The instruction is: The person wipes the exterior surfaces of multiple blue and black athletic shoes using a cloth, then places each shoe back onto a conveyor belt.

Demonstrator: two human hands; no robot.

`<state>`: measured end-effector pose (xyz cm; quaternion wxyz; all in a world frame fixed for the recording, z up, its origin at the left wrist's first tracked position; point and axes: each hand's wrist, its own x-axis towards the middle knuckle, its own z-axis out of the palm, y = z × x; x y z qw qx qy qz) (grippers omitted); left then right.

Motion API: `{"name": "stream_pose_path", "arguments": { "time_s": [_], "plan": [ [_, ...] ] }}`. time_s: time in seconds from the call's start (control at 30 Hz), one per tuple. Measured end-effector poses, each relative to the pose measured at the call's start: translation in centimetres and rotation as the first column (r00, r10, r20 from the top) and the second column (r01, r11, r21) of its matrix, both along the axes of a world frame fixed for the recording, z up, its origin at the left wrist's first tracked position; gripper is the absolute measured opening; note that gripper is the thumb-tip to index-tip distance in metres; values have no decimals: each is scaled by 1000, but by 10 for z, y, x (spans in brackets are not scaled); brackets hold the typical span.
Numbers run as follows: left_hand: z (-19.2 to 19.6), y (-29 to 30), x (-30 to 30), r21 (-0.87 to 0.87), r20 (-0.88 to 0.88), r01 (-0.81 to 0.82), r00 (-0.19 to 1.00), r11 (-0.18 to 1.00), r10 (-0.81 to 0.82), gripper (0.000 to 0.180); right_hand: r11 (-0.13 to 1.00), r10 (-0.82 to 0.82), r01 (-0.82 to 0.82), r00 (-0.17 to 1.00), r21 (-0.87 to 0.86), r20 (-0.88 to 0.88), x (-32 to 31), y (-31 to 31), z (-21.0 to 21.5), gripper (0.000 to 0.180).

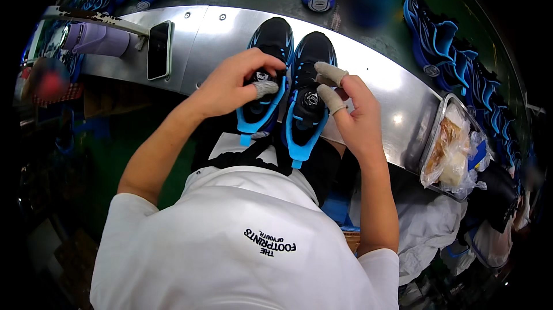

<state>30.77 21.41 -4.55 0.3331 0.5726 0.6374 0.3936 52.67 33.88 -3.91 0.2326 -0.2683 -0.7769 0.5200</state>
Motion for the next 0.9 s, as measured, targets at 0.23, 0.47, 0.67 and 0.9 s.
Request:
{"name": "stream_pose_path", "arguments": {
  "time_s": [0.23, 0.47, 0.67, 0.9],
  "plan": [
    [4, -7, 3, -38, -120, -113, 987, 993, 108, 38, 996, 35, -37, 999, -81, -21, -4, 3, -1, 28],
    [0, 3, -1, 11, -253, -154, 956, 988, 151, 45, 992, 57, -57, 998, -109, 1, 1, 12, 0, 27],
    [5, -4, -7, 33, -39, 5, 999, 999, -4, 42, 988, 71, -68, 997, -139, 20, -3, 10, 4, 26],
    [1, -8, -10, 1, 32, 3, 999, 1000, -3, 39, 992, 71, -68, 997, -104, 27, -10, 9, 3, 24]
  ]
}}
